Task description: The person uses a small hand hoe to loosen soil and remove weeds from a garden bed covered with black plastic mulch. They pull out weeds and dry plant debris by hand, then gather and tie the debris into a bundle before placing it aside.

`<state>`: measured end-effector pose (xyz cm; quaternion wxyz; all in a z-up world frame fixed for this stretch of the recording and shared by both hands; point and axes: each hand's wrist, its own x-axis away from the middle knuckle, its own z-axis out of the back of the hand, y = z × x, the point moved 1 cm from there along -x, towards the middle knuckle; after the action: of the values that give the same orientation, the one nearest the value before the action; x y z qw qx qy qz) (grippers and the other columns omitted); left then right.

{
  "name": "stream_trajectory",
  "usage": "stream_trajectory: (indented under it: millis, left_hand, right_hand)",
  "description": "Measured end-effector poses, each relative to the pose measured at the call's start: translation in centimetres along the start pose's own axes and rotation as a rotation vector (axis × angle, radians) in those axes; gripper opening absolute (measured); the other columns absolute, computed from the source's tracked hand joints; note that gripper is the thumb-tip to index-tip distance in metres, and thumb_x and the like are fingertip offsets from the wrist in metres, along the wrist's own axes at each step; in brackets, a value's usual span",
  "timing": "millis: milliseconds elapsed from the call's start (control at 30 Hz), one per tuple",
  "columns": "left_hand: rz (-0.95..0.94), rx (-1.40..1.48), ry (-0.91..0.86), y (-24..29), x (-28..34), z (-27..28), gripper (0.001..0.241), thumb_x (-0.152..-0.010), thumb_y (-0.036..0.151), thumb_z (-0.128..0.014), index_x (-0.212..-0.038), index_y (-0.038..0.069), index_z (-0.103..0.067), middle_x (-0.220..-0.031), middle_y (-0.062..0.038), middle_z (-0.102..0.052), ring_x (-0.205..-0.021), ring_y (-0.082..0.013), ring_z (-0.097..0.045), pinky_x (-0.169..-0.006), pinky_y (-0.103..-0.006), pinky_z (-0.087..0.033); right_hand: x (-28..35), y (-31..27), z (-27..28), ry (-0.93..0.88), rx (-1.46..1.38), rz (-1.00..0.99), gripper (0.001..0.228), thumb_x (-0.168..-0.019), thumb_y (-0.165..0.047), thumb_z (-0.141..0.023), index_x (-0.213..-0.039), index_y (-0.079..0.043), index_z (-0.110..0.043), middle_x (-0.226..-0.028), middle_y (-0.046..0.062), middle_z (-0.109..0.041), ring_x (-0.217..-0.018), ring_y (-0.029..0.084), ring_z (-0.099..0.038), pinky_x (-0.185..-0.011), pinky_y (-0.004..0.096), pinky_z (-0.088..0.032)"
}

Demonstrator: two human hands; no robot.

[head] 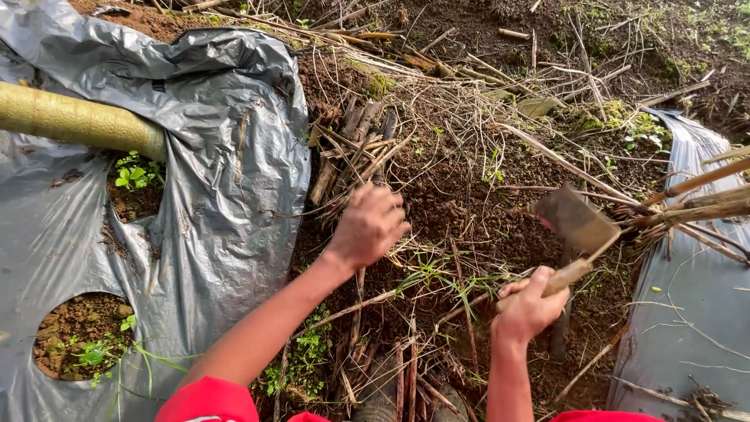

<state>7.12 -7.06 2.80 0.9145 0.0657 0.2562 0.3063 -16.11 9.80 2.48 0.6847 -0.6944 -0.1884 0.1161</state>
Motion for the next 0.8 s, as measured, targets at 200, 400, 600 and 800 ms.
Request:
stream_trajectory:
  millis: [200, 400, 600, 800]
  left_hand:
    - [-0.017, 0.009, -0.234, 1.7, 3.8, -7.8, 0.064, -0.105, 0.064, -0.028, -0.094, 0.019, -0.072, -0.111, -0.006, -0.074, -0.121, -0.0198, -0.063, -0.113, -0.0424, -0.041]
    - [-0.026, 0.094, -0.674, 6.3, 3.6, -2.4, 0.081, -0.096, 0.076, -0.016, -0.150, 0.023, -0.046, -0.150, -0.012, -0.051, -0.147, -0.0260, -0.038, -0.126, -0.0580, -0.010]
    - [-0.017, 0.091, -0.826, 8.4, 4.0, 1.1, 0.077, -0.095, 0.072, -0.038, -0.143, 0.015, -0.054, -0.149, -0.017, -0.052, -0.145, -0.0302, -0.043, -0.127, -0.0610, -0.010]
    - [-0.040, -0.062, -0.667, 6.6, 4.8, -2.4, 0.056, -0.099, 0.047, -0.060, -0.145, 0.017, -0.053, -0.149, -0.014, -0.050, -0.146, -0.0282, -0.040, -0.126, -0.0517, -0.022]
  right_hand:
    - [-6.7, -3.5, -6.4, -0.414, 0.112, -0.015, 0.030, -0.113, -0.031, -0.054, -0.093, -0.008, -0.056, -0.053, 0.000, -0.046, -0.033, 0.013, -0.048, -0.032, 0.027, -0.044]
    - [-12.5, 0.9, -15.4, -0.535, 0.008, -0.279, 0.031, -0.108, -0.034, -0.058, -0.111, -0.004, -0.051, -0.061, -0.003, -0.044, -0.039, 0.011, -0.047, -0.036, 0.031, -0.048]
    - [-13.7, 2.4, -18.9, -0.639, 0.056, -0.452, 0.026, -0.107, -0.028, -0.056, -0.114, -0.004, -0.048, -0.060, -0.006, -0.045, -0.042, 0.007, -0.050, -0.039, 0.024, -0.048]
    - [-13.0, 2.2, -16.0, -0.794, 0.121, -0.528, 0.031, -0.108, -0.030, -0.054, -0.123, -0.005, -0.043, -0.057, -0.009, -0.039, -0.037, 0.006, -0.044, -0.033, 0.024, -0.041]
